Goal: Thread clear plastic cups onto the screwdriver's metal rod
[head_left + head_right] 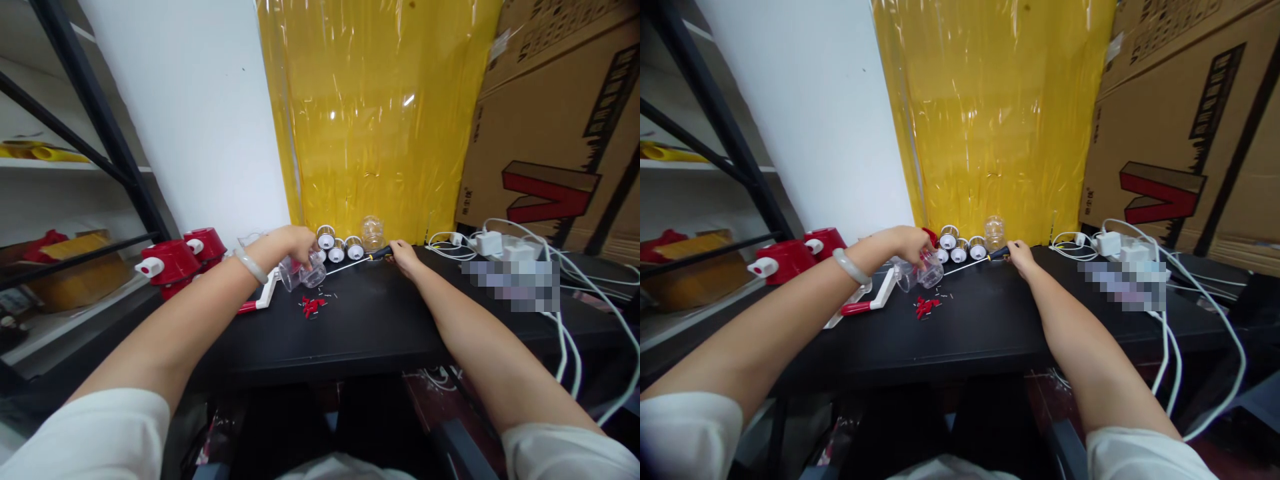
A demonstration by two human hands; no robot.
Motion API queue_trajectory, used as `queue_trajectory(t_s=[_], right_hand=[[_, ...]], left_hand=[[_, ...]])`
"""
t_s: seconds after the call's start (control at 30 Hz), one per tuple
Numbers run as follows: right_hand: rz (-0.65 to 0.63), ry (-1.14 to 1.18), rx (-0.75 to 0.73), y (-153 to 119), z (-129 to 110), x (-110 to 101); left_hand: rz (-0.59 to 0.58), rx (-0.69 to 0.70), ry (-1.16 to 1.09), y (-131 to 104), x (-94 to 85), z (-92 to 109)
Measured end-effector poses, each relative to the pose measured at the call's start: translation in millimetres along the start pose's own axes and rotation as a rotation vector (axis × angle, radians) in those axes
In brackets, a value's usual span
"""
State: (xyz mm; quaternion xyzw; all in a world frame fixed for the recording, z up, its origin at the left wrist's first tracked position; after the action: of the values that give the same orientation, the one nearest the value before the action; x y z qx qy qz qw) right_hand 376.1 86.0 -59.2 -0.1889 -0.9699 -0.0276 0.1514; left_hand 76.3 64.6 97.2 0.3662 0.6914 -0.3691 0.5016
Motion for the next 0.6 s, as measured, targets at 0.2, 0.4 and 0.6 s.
queue_trajectory(t_s=[0.2, 0.4, 0.6], right_hand=[[0.079, -0.109, 0.037, -1.0, 1.3, 0.0], [0.152, -0.199, 0.034, -0.9, -1.9, -2.2], [0.151, -0.253, 0.055, -1.3, -2.8, -3.1]], left_hand=[[-0.055, -0.044, -0.007, 39.6, 4.5, 4.8], [-0.077, -0.053, -0.014, 47.0, 0.7, 4.4], [-0.209, -0.101, -0.015, 41.5, -5.0, 11.9]])
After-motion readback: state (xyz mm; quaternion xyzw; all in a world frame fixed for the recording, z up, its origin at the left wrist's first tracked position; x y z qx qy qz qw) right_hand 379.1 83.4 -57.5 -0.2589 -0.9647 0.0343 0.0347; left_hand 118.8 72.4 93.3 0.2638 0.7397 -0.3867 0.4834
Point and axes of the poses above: each hand's wrist, its own y-axis towards the middle knuckle, its own x-axis out of the palm, z = x × y, the point moved 2 cm from there along y, towards the middle knuckle, and after that the axes turned 15 degrees about x, right-handed, at the moved point
